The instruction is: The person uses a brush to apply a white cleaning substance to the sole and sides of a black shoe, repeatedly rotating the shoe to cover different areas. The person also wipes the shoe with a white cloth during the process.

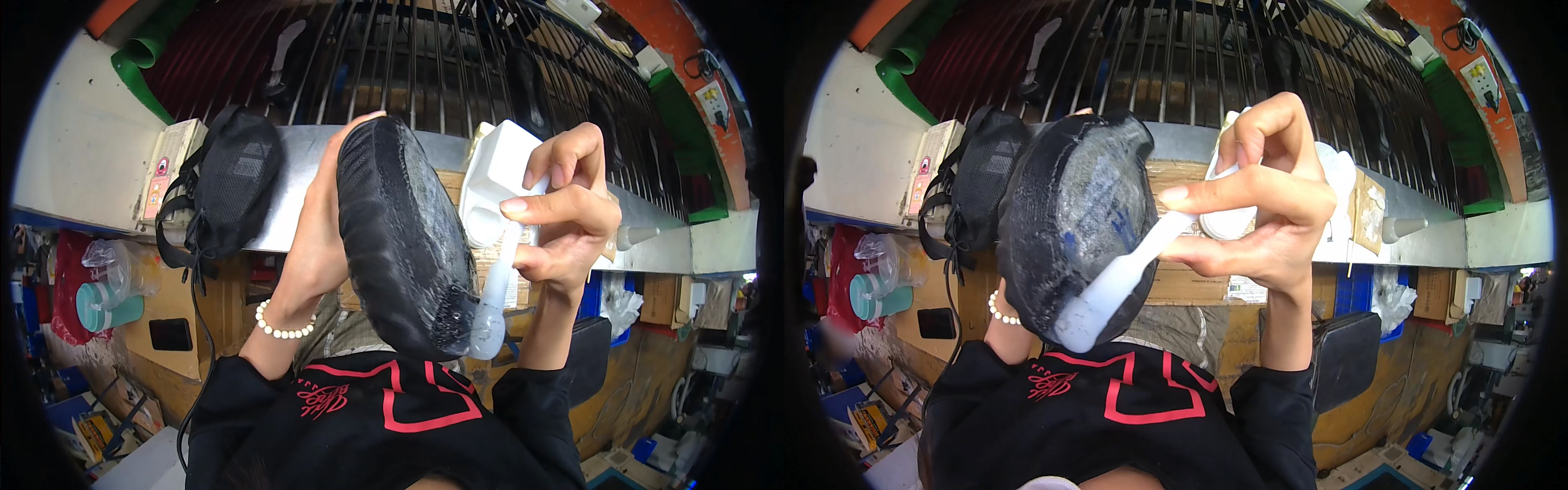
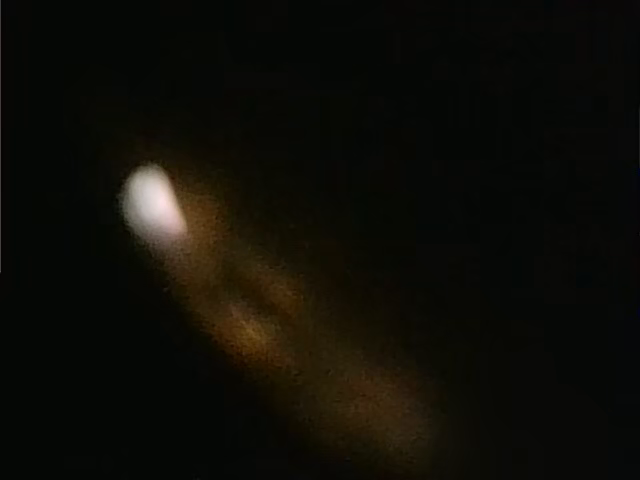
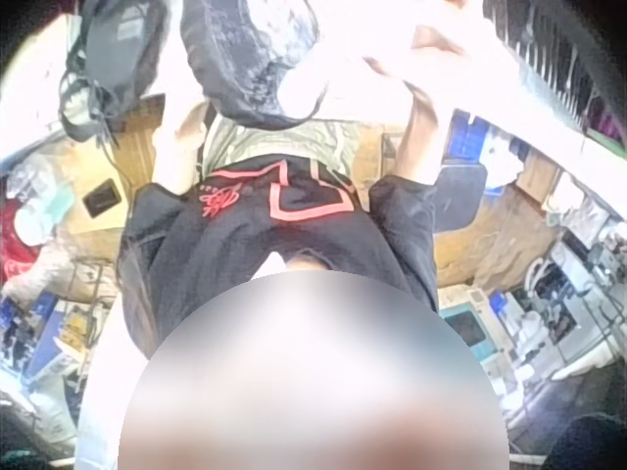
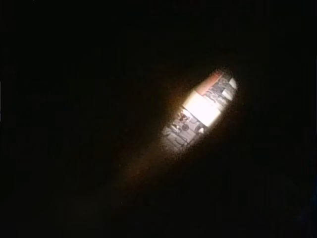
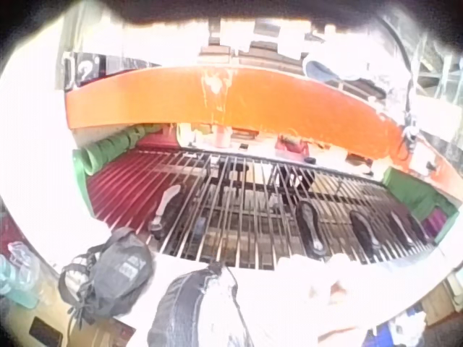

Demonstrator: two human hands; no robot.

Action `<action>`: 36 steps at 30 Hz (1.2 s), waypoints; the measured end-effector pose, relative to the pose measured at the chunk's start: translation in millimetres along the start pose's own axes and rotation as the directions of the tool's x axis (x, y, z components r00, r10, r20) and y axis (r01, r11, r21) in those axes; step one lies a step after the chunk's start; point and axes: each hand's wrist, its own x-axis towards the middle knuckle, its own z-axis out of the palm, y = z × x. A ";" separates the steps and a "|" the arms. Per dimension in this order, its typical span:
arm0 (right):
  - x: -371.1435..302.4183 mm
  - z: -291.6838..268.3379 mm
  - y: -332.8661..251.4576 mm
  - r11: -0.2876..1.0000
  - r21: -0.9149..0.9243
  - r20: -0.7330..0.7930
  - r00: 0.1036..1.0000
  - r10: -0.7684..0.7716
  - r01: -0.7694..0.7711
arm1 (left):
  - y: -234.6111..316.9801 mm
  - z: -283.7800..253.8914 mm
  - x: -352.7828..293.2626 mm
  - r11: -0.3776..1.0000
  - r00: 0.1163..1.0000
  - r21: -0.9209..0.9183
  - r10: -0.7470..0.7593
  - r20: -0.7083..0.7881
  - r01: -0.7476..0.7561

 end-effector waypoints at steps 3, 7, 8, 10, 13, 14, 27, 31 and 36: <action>7.1 7.7 4.5 1.000 0.024 0.014 1.000 -0.006 0.006 | -1.3 4.5 -7.1 0.977 0.987 -0.145 -0.153 0.042 0.157; 14.2 16.6 9.2 0.998 0.057 0.063 0.998 0.022 -0.026 | 8.8 10.7 -20.0 0.805 0.905 -0.413 -0.380 0.190 0.425; 15.8 17.5 10.2 0.998 0.056 0.090 0.995 0.036 -0.041 | 11.8 12.1 -22.1 0.754 0.886 -0.466 -0.407 0.221 0.463; 19.3 17.8 12.7 0.998 0.049 0.119 0.993 0.023 -0.029 | 17.7 13.9 -25.0 0.655 0.854 -0.552 -0.444 0.271 0.516; 24.9 15.3 17.6 0.999 0.039 0.158 0.987 -0.014 0.007 | 24.7 17.0 -27.2 0.534 0.825 -0.642 -0.468 0.317 0.550; 27.0 13.7 19.5 0.999 0.037 0.177 0.984 -0.026 0.020 | 27.0 17.1 -28.4 0.505 0.818 -0.659 -0.471 0.331 0.558; 27.6 12.3 25.6 0.978 0.191 0.264 0.964 0.026 -0.079 | 37.7 19.4 -38.1 0.335 0.785 -0.748 -0.486 0.384 0.573; 21.2 9.5 11.1 0.977 0.000 0.207 0.956 0.207 -0.212 | 35.9 22.2 -38.3 0.378 0.840 -0.775 -0.419 0.344 0.507; 22.6 7.9 4.4 0.978 -0.068 0.181 0.961 0.207 -0.198 | 33.9 19.6 -40.8 0.334 0.787 -0.744 -0.470 0.401 0.578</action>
